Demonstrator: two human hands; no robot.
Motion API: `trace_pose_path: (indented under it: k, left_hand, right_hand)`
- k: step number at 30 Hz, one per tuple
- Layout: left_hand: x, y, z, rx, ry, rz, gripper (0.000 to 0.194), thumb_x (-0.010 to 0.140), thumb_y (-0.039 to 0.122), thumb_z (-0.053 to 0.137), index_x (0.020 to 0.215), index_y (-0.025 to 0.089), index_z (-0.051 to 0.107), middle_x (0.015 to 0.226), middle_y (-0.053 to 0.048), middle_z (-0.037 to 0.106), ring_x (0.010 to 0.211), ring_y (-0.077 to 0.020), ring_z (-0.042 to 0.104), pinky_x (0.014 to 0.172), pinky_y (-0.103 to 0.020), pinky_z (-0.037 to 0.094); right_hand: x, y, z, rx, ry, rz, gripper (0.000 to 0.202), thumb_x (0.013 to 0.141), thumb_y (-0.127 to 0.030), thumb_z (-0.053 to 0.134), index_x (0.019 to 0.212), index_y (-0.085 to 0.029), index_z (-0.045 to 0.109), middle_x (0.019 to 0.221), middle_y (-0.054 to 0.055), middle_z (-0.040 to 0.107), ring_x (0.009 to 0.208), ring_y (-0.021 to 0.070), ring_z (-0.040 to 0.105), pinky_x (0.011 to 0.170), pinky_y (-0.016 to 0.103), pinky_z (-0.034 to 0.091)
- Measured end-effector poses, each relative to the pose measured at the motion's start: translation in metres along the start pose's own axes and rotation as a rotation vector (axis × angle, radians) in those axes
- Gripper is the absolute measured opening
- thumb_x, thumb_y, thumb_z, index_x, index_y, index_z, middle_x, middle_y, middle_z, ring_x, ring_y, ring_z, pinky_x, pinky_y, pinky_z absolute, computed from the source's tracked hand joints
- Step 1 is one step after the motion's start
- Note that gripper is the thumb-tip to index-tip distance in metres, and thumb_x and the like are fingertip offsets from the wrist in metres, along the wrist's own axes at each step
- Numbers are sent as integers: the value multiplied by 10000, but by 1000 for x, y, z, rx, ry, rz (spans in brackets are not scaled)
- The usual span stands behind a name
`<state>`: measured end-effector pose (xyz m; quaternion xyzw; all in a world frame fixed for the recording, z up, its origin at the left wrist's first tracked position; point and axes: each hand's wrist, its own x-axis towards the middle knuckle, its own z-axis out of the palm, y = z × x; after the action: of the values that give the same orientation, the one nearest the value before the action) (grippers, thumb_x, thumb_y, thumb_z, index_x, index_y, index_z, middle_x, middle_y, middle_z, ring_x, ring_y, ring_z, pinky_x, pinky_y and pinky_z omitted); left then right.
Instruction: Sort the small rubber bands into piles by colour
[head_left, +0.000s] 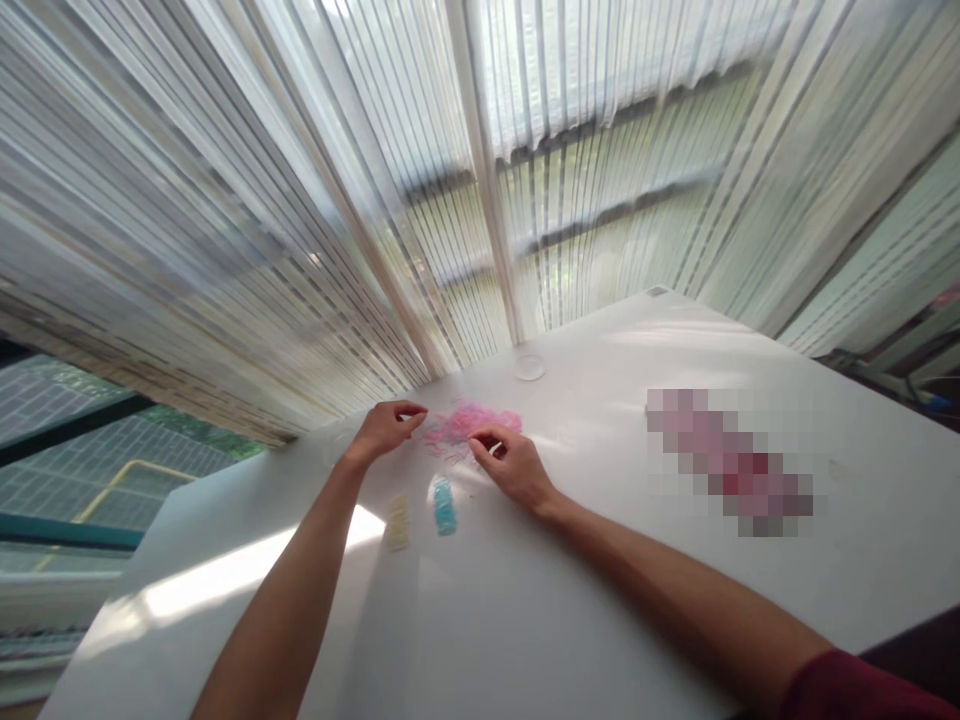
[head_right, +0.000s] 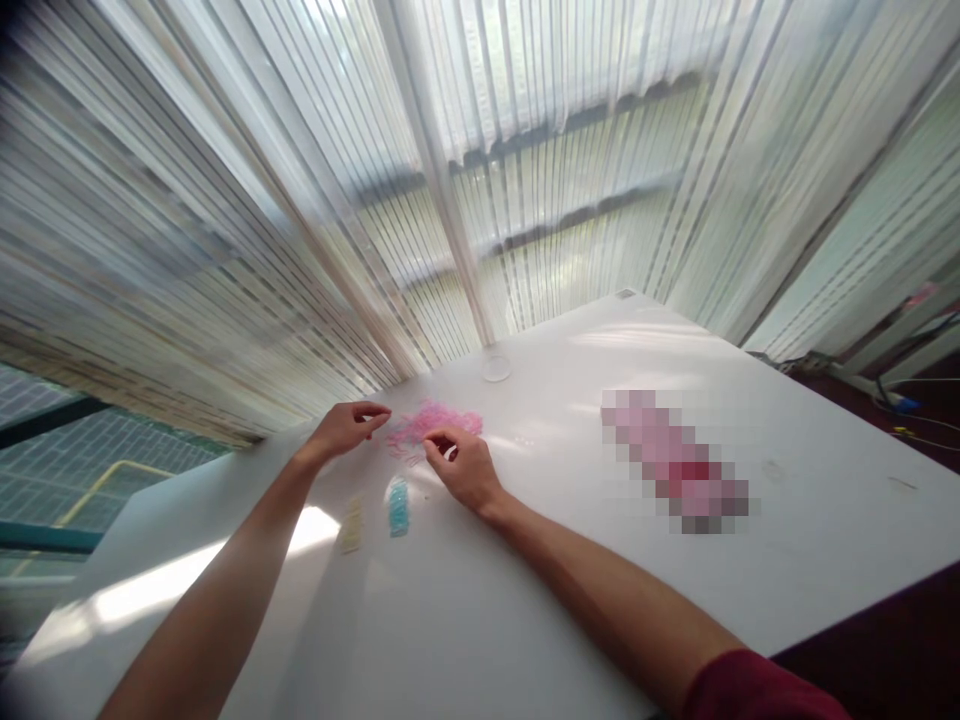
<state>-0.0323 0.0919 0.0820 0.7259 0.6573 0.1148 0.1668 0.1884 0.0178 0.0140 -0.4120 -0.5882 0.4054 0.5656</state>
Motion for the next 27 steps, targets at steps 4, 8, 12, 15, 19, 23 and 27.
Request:
trace_pose_path:
  k: [4,8,12,15,19,23,27]
  left_hand:
    - [-2,0,-2,96,4,3,309,793,373,593,962,190,777,940,-53,783,800,-207,706,770,-280,536]
    - [-5,4,-5,201,-29,15,271,776,319,598,941,218,788,938,-36,784,821,-212,702,817,-291,522]
    - [-7,8,-6,284,-68,24,271,792,346,598,949,236,790,950,-28,786,866,-219,709,816,-278,516]
    - [-7,10,-6,335,-86,21,276,812,361,589,956,240,791,985,-34,785,937,-234,705,815,-275,512]
    - [-6,13,-5,390,-106,12,277,824,367,581,960,251,793,997,-35,784,953,-243,703,814,-280,509]
    - [-8,17,-5,434,-100,3,273,826,371,570,953,273,791,1008,-31,780,962,-244,697,805,-276,505]
    - [-10,19,-7,444,-100,7,263,822,359,563,940,273,782,1019,-22,775,974,-240,689,809,-275,502]
  right_hand:
    - [0,0,0,1,3,0,149,838,-290,611,841,-183,715,788,31,732,659,132,639,569,233,476]
    - [0,-1,-1,-7,4,-11,151,841,-290,609,827,-182,713,785,31,733,661,131,642,575,234,480]
    - [0,-2,-1,-10,5,-8,156,842,-299,614,829,-182,716,788,32,734,664,131,644,572,232,484]
    - [0,-3,-1,-19,4,-10,152,844,-298,616,830,-185,716,786,30,734,663,132,646,572,234,487]
    - [0,-5,0,-24,-9,-8,147,845,-291,614,836,-185,715,793,32,735,676,138,653,594,241,500]
    - [0,-5,-1,-25,-5,-12,147,843,-288,612,832,-186,717,794,33,734,680,139,653,594,242,502]
    - [0,-4,-1,-23,-9,-7,146,841,-282,613,841,-185,722,790,33,732,674,137,646,589,239,499]
